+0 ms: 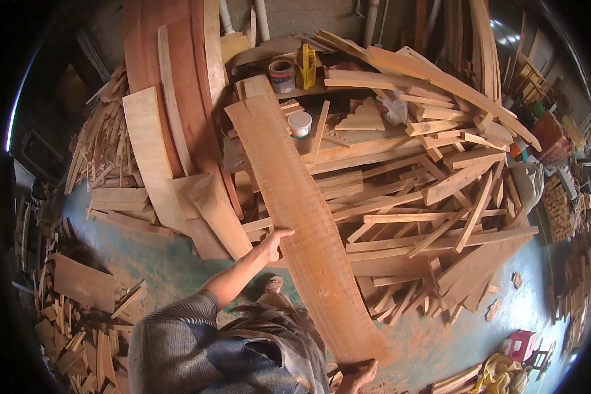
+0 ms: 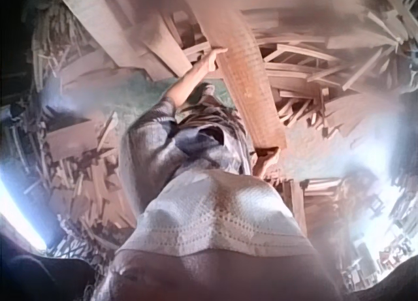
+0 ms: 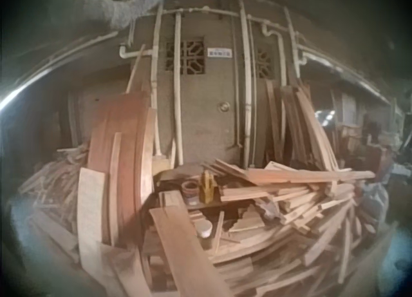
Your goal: The person picks up several pieces of wood one at a time from a large pile, turning each over to look at the sides and edges by hand before placing them back down.
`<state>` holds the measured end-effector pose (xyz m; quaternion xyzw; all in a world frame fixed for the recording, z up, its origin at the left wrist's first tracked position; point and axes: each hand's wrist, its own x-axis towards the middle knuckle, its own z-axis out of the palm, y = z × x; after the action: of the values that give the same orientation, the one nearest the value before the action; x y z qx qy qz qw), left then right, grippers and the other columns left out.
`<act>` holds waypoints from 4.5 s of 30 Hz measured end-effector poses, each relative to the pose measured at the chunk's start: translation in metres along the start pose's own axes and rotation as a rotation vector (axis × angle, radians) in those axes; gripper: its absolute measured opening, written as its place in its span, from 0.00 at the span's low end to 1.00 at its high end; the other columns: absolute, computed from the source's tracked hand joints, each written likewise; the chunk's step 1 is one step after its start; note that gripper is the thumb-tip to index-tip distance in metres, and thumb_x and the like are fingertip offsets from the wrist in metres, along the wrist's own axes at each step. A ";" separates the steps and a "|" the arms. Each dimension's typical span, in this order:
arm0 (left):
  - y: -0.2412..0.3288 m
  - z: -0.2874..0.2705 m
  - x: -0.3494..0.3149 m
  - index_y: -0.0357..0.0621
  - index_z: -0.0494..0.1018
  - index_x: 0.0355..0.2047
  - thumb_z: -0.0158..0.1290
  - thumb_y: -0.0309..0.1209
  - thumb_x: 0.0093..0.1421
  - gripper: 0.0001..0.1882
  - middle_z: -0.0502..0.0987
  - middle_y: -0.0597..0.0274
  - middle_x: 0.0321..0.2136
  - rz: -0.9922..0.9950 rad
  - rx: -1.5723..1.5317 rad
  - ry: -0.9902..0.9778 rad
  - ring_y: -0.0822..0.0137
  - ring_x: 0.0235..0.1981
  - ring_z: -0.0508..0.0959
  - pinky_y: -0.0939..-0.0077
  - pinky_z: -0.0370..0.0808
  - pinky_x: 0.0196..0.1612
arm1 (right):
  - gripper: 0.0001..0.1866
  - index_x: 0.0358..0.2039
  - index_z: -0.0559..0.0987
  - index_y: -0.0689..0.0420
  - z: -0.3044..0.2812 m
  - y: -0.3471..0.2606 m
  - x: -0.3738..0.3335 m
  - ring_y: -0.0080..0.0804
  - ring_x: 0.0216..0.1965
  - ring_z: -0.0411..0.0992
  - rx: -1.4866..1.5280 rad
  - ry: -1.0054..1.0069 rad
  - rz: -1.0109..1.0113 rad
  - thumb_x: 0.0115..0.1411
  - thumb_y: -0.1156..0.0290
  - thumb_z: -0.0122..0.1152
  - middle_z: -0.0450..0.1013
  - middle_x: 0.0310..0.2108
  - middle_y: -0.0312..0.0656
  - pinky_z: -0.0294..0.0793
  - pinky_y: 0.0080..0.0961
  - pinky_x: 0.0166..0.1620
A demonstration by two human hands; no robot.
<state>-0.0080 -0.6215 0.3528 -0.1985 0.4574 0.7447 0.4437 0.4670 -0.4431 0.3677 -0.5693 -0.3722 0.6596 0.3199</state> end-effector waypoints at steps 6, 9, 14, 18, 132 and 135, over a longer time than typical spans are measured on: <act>0.093 -0.033 0.015 0.46 0.69 0.57 0.65 0.41 0.54 0.32 0.70 0.56 0.59 0.077 0.193 0.125 0.58 0.62 0.66 0.51 0.63 0.63 | 0.27 0.52 0.76 0.54 0.074 0.058 -0.014 0.49 0.49 0.73 0.117 -0.046 0.356 0.65 0.45 0.51 0.74 0.49 0.46 0.74 0.50 0.51; 0.164 -0.054 0.022 0.41 0.70 0.57 0.63 0.40 0.56 0.31 0.72 0.54 0.59 0.154 0.189 0.106 0.58 0.61 0.68 0.56 0.63 0.64 | 0.24 0.42 0.79 0.53 0.153 0.071 -0.046 0.43 0.33 0.77 0.132 -0.060 0.544 0.63 0.44 0.51 0.77 0.33 0.42 0.78 0.45 0.39; 0.313 -0.066 0.069 0.37 0.73 0.51 0.60 0.35 0.58 0.22 0.78 0.52 0.51 0.379 0.066 0.148 0.57 0.52 0.77 0.59 0.75 0.54 | 0.21 0.48 0.78 0.52 0.281 0.189 -0.013 0.36 0.39 0.77 0.931 -1.074 0.681 0.71 0.52 0.43 0.78 0.40 0.36 0.77 0.40 0.43; 0.416 -0.130 0.079 0.37 0.75 0.50 0.59 0.30 0.58 0.20 0.80 0.54 0.45 0.556 0.245 0.169 0.58 0.47 0.79 0.60 0.77 0.48 | 0.15 0.47 0.77 0.53 0.488 0.209 -0.023 0.40 0.43 0.78 0.443 -0.521 0.382 0.73 0.61 0.44 0.79 0.44 0.35 0.80 0.42 0.45; -0.144 0.249 0.576 0.37 0.70 0.48 0.63 0.38 0.52 0.27 0.77 0.41 0.44 0.597 2.434 -0.340 0.41 0.47 0.78 0.49 0.74 0.53 | 0.20 0.55 0.77 0.62 0.104 -0.018 0.127 0.40 0.50 0.78 -0.448 0.227 0.670 0.63 0.67 0.61 0.79 0.46 0.53 0.75 0.31 0.53; -0.132 0.280 0.544 0.36 0.70 0.49 0.63 0.40 0.50 0.29 0.77 0.40 0.45 0.523 2.567 -0.340 0.41 0.48 0.78 0.50 0.74 0.53 | 0.21 0.54 0.77 0.61 0.100 -0.006 0.101 0.44 0.50 0.78 -0.434 0.288 0.721 0.63 0.65 0.60 0.79 0.47 0.54 0.74 0.33 0.54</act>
<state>-0.1532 -0.0954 0.0452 0.5492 0.7971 -0.1366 0.2106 0.3537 -0.3675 0.3284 -0.8026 -0.2317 0.5496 -0.0090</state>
